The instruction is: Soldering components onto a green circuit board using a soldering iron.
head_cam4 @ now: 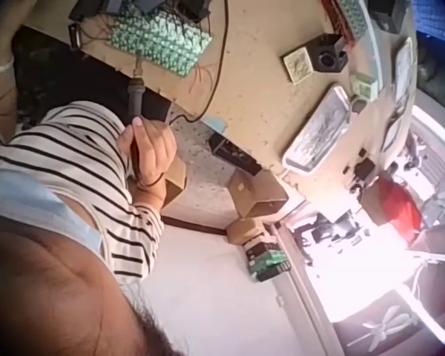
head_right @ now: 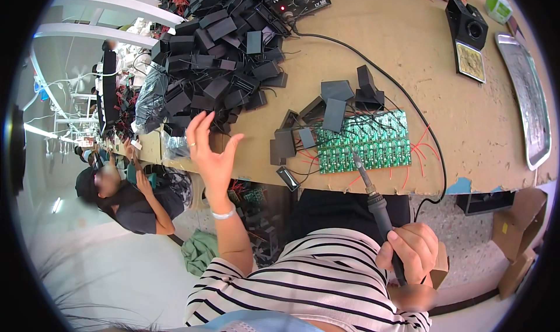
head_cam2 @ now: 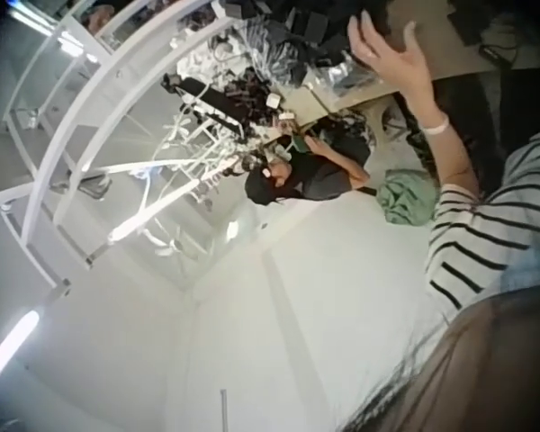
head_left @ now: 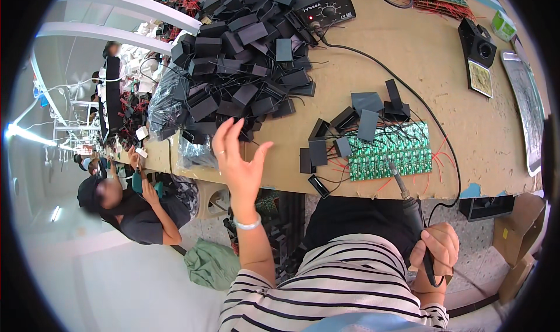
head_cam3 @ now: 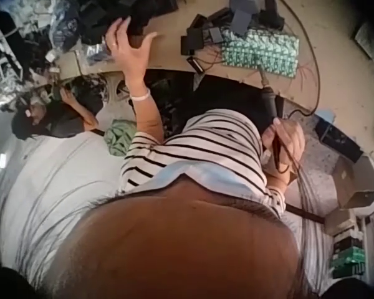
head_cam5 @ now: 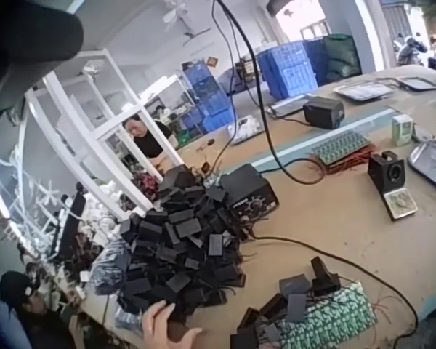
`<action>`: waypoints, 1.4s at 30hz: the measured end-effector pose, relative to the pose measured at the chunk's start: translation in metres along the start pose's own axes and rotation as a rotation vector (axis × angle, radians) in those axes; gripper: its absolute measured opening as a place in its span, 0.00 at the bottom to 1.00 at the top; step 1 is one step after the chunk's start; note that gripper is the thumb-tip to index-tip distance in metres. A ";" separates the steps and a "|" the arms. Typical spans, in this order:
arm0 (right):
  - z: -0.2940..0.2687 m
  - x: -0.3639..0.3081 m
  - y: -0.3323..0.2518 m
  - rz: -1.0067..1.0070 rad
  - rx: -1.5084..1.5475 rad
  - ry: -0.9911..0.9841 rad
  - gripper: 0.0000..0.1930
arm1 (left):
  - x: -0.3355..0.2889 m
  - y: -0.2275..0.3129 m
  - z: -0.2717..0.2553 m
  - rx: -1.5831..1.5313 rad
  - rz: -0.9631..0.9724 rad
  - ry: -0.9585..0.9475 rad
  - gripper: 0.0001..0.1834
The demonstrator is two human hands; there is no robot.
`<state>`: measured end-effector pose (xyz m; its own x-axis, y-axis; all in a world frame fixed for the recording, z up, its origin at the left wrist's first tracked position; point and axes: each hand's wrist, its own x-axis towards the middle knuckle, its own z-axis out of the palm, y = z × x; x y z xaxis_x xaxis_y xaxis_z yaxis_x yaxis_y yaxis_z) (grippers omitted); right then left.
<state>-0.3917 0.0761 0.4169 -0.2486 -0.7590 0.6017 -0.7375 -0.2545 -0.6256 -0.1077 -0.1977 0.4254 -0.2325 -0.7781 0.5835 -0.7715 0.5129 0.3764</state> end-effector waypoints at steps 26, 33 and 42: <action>0.016 0.003 0.016 0.023 0.071 -0.044 0.15 | -0.010 0.101 0.025 -0.127 0.550 -0.587 0.16; 0.024 0.005 0.021 0.014 0.103 -0.085 0.15 | -0.003 0.104 0.031 -0.057 0.566 -0.719 0.10; 0.028 0.009 0.024 -0.015 0.103 -0.115 0.15 | -0.001 0.103 0.029 -0.071 0.547 -0.740 0.09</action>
<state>-0.3942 0.0469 0.3933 -0.1596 -0.8169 0.5542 -0.6710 -0.3220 -0.6679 -0.2040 -0.1548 0.4424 -0.8922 -0.4417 0.0938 -0.4101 0.8796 0.2413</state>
